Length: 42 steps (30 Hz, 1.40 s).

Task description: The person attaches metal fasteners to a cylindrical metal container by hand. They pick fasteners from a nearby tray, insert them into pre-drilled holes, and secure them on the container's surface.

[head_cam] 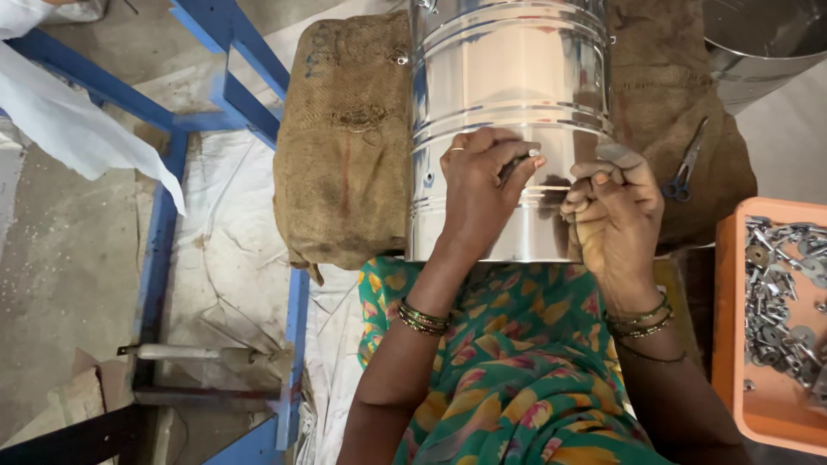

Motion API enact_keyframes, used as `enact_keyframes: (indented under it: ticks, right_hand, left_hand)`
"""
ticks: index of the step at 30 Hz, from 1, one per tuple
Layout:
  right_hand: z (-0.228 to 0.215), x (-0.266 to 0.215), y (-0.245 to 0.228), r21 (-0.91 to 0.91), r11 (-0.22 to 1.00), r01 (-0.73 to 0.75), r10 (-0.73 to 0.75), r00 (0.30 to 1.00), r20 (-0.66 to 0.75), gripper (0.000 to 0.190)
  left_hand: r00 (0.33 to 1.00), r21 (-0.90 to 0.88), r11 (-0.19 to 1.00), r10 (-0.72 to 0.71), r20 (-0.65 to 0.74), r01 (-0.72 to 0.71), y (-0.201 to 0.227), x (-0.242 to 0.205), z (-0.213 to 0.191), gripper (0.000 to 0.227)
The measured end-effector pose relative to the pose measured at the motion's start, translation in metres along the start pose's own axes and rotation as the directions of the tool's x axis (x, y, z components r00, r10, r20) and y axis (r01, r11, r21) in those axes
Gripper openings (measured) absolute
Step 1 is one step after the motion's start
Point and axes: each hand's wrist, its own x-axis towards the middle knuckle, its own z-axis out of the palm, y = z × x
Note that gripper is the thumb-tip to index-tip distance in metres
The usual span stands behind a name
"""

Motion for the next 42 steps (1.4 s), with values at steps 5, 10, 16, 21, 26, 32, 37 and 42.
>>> enact_keyframes:
  ticks: [5, 10, 16, 21, 26, 32, 37, 42]
  right_hand:
    - [0.003, 0.000, 0.004, -0.011, 1.000, -0.006, 0.006, 1.000, 0.003, 0.024]
    - [0.006, -0.004, 0.012, 0.002, 1.000, 0.020, -0.020, 1.000, 0.000, 0.023]
    - [0.004, -0.002, 0.011, 0.026, 0.999, 0.037, -0.037, 0.999, -0.011, 0.023]
    - [0.001, -0.002, 0.011, 0.008, 0.998, 0.060, -0.060, 0.998, -0.013, 0.023]
    - [0.000, -0.001, 0.008, 0.018, 0.999, 0.047, -0.046, 0.999, -0.013, 0.022]
    - [0.006, -0.003, 0.011, 0.009, 0.999, 0.052, -0.052, 0.998, -0.038, 0.021]
    - [0.001, -0.007, 0.016, 0.043, 0.998, 0.037, -0.036, 0.999, -0.035, 0.021]
    - [-0.027, -0.020, -0.003, -0.026, 0.998, -0.052, 0.047, 0.988, -0.147, 0.019]
  left_hand:
    - [1.000, 0.100, 0.995, 0.011, 0.013, -0.013, -0.002, 0.000, -0.004, 0.024]
    - [0.999, 0.054, 0.998, 0.038, 0.022, -0.039, -0.005, -0.001, -0.009, 0.041]
    - [1.000, -0.072, 0.997, -0.001, 0.014, 0.002, -0.011, 0.001, -0.009, 0.031]
    - [1.000, -0.073, 0.997, 0.010, 0.021, -0.008, -0.013, 0.001, -0.005, 0.017]
    - [1.000, -0.099, 0.995, -0.008, 0.029, 0.011, -0.010, 0.002, -0.004, 0.014]
    - [0.996, 0.038, 0.995, 0.091, 0.026, -0.092, -0.008, 0.000, -0.005, 0.014]
    - [0.981, 0.090, 0.979, 0.177, 0.083, -0.184, -0.012, 0.003, -0.008, 0.016]
    - [0.979, 0.107, 0.980, 0.150, 0.138, -0.165, -0.010, 0.003, -0.021, 0.018]
